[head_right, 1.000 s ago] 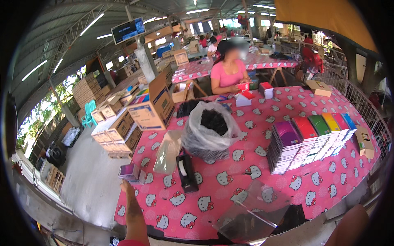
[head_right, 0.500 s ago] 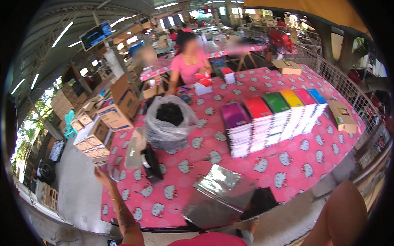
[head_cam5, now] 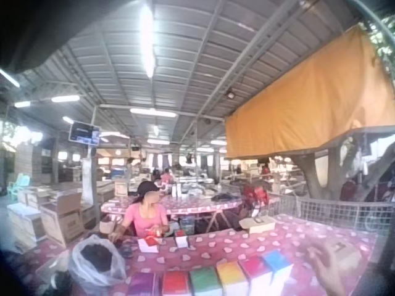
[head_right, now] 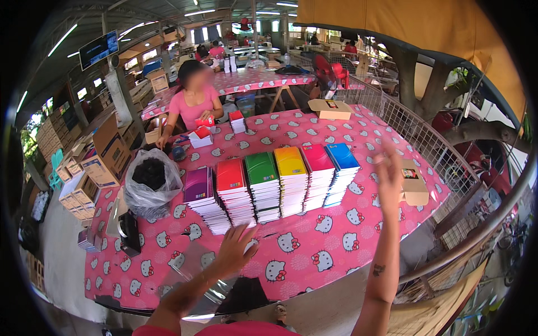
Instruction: The person packages notebooks by placing individual notebooks into plastic sleeves and sealing them with tape.
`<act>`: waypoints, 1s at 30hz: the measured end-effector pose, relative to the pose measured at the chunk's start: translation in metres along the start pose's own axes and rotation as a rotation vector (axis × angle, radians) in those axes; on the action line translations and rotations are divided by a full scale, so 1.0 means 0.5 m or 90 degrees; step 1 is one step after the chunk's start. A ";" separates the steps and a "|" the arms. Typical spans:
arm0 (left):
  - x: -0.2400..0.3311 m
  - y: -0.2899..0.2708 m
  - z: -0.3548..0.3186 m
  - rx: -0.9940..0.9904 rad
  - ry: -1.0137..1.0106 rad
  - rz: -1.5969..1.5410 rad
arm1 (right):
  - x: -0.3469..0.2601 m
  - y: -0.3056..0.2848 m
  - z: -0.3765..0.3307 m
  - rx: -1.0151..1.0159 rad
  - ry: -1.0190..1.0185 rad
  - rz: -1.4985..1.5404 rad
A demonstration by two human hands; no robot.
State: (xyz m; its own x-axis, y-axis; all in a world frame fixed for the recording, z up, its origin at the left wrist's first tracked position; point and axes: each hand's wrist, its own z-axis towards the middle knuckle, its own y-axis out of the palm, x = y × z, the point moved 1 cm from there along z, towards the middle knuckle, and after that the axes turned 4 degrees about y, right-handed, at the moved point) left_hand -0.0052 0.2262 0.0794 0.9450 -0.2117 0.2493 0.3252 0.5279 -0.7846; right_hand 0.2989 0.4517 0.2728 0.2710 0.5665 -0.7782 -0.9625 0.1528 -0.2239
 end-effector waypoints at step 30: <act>-0.054 0.014 0.202 0.235 -0.232 0.332 | 0.347 0.068 -0.580 -0.259 -0.107 -0.213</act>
State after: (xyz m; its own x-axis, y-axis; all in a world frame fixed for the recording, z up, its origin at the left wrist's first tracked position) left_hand -0.0249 0.3187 0.1247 0.9107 0.3953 0.1199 -0.2393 0.7415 -0.6268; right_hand 0.3153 0.3204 -0.0400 0.5245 0.6673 -0.5287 -0.7347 0.0409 -0.6772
